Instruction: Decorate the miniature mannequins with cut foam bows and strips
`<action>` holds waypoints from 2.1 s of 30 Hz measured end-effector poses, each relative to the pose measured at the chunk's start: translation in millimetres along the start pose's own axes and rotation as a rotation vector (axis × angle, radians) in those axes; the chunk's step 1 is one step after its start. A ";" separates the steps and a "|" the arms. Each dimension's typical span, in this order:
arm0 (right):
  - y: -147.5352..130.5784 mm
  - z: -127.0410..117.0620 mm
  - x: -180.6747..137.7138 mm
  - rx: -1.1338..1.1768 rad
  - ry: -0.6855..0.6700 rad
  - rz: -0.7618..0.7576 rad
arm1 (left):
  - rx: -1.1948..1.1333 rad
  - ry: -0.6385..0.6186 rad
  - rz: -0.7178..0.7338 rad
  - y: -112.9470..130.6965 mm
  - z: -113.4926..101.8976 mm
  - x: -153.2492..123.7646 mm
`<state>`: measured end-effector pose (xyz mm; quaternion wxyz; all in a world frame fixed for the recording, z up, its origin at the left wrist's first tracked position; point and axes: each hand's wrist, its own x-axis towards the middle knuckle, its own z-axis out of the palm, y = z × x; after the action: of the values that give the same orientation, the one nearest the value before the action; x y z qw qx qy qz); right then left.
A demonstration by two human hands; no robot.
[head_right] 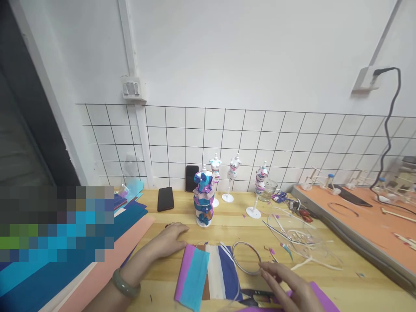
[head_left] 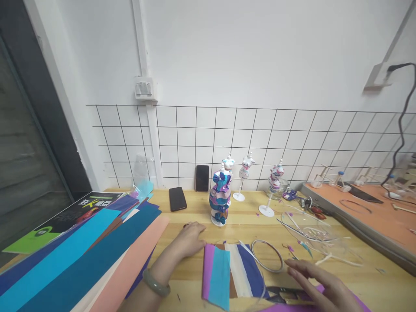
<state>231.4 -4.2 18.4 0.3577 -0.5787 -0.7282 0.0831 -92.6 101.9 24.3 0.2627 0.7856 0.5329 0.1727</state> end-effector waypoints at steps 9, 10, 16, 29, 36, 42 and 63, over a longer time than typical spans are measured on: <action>-82.4 -40.9 98.8 -0.119 -0.025 -0.234 | -0.059 -0.003 -0.014 -12.6 4.2 2.9; -94.1 -42.7 113.9 -0.143 -0.029 -0.251 | -0.063 -0.001 -0.009 -14.3 5.3 3.2; -143.1 -38.0 195.0 -0.334 -0.055 -0.365 | -0.061 0.033 0.036 -18.6 9.8 5.9; -156.3 -12.1 243.9 -0.464 -0.215 -0.285 | -0.431 0.109 -0.038 -21.5 13.1 8.6; -163.0 -17.9 237.8 -0.418 -0.240 -0.271 | -1.019 0.161 -0.114 -0.4 9.4 16.7; -175.5 -20.0 228.7 -0.389 -0.252 -0.284 | -1.487 0.096 -0.176 15.5 0.6 11.0; -206.7 -21.6 214.7 -0.341 -0.302 -0.294 | -1.886 -0.076 -0.013 21.4 -4.3 4.7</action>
<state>66.8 117.8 235.9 0.1506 -0.4999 -0.8528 -0.0081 -77.2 100.9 40.4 0.8080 0.2512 0.1688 0.5055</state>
